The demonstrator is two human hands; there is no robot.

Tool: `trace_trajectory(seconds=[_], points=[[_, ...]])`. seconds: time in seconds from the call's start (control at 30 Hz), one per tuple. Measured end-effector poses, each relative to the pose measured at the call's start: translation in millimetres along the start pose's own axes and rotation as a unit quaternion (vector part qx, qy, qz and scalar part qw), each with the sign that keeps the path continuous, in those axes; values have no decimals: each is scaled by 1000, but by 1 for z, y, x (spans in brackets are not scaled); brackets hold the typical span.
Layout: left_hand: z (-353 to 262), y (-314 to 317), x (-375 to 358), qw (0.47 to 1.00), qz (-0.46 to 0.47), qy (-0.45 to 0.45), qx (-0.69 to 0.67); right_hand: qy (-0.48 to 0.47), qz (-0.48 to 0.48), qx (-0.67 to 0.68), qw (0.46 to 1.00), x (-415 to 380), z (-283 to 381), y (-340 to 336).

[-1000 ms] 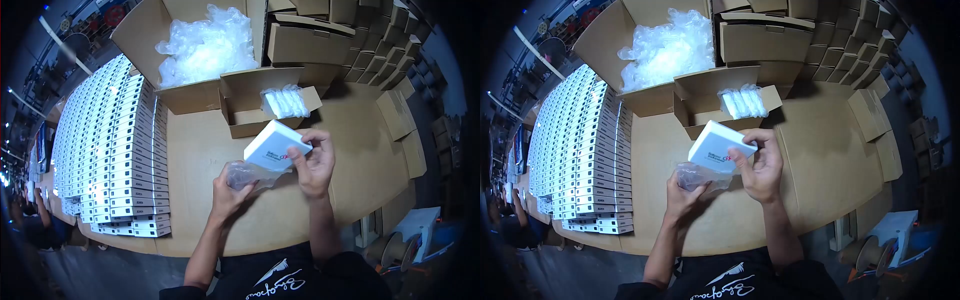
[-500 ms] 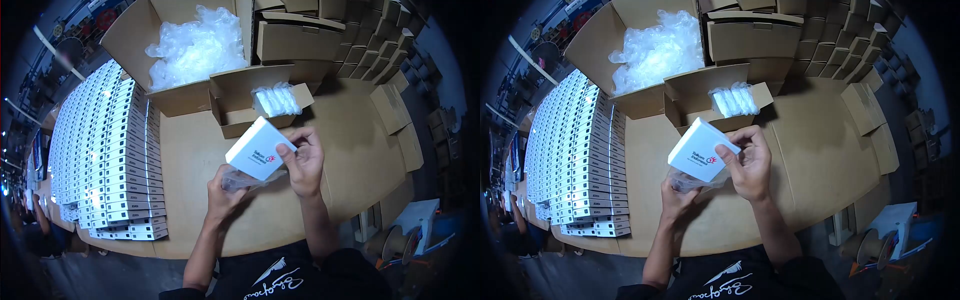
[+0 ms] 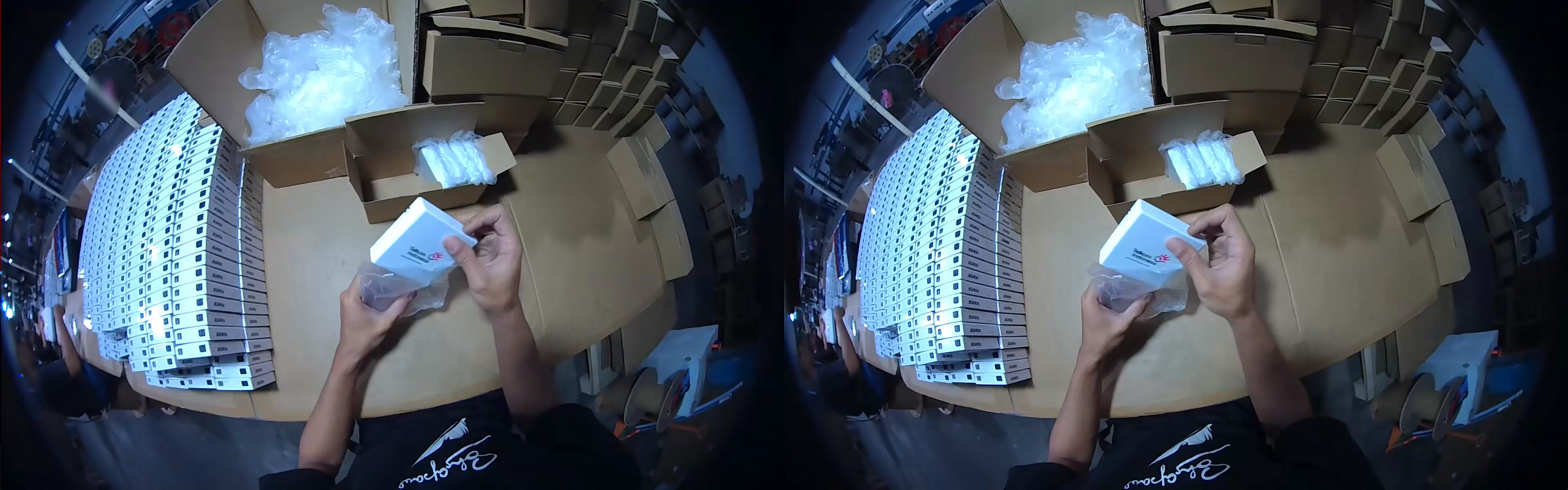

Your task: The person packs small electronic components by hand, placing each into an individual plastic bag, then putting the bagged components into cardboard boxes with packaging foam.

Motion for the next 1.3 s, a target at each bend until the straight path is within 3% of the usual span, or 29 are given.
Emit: trace_trajectory(seconds=[0.33,0.47,0.57,0.67,0.73,0.83,1.0,1.13,1.3], points=[[-8,5,-1,999,31,-21,5,-48,102,-7,994,6,-9,-10],[-7,7,-2,998,48,-32,7,-33,120,-189,974,12,-2,-1],[-8,8,-5,994,81,-32,-64,10,131,-221,966,18,-2,9],[21,0,-8,950,24,-121,-286,94,182,-215,955,19,-16,19],[25,0,-10,955,2,-115,-273,137,232,-184,945,18,-22,23],[36,-7,-9,949,-40,-97,-296,159,151,25,975,15,-32,16],[29,-14,0,948,-56,-58,-307,280,199,110,933,-25,-61,6],[30,-15,2,957,-56,-44,-283,282,118,166,938,-37,-70,20],[37,-15,5,973,-72,-5,-218,231,4,136,963,-39,-74,28]])
Point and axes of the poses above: each hand's wrist, its own x-axis towards the middle knuckle, its own y-axis out of the palm, z = x × y, the point moved 4 cm from there along x, towards the middle knuckle, and after that the axes turned 15 degrees about -x, right-handed, at the moved point
